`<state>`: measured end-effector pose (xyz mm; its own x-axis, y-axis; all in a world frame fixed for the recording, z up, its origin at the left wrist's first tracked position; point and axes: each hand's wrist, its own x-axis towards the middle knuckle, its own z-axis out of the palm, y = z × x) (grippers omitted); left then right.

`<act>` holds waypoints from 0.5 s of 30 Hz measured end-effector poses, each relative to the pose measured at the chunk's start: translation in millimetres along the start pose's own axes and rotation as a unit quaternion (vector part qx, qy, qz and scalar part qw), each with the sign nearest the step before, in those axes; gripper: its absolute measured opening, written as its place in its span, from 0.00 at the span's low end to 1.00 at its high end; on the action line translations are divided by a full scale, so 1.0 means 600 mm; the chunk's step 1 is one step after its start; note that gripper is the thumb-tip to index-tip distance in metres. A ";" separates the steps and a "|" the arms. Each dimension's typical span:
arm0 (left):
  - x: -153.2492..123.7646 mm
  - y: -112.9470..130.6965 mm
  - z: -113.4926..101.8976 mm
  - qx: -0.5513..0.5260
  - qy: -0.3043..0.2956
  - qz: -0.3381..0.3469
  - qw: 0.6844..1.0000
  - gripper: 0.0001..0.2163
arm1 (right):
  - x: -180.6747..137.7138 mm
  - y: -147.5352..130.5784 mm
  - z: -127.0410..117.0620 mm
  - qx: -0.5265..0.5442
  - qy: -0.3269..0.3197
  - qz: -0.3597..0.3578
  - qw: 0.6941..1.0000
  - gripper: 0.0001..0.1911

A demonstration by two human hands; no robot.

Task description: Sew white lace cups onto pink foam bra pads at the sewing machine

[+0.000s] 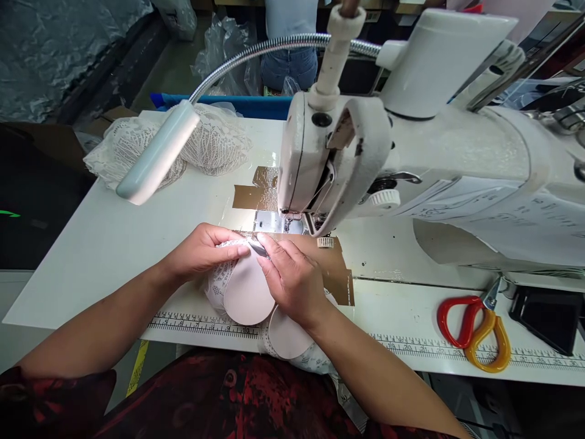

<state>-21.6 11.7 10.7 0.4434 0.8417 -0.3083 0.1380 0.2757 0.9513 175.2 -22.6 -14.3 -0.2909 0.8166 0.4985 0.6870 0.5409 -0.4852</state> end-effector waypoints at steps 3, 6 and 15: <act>0.001 0.000 0.001 0.007 -0.005 0.004 1.000 0.11 | -0.001 0.000 0.001 0.002 0.003 -0.001 1.000 0.19; 0.001 0.001 0.001 0.008 -0.009 0.010 1.000 0.10 | -0.001 0.001 0.000 0.021 0.002 -0.017 1.000 0.19; 0.004 -0.005 0.002 0.006 0.016 -0.001 1.000 0.10 | 0.004 0.005 -0.001 0.041 -0.016 0.026 0.999 0.17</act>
<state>-20.2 12.2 6.9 0.4142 0.8556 -0.3106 0.1497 0.2726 0.9504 176.8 -19.1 -14.2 -0.2775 0.8494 0.4489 0.6459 0.5108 -0.5674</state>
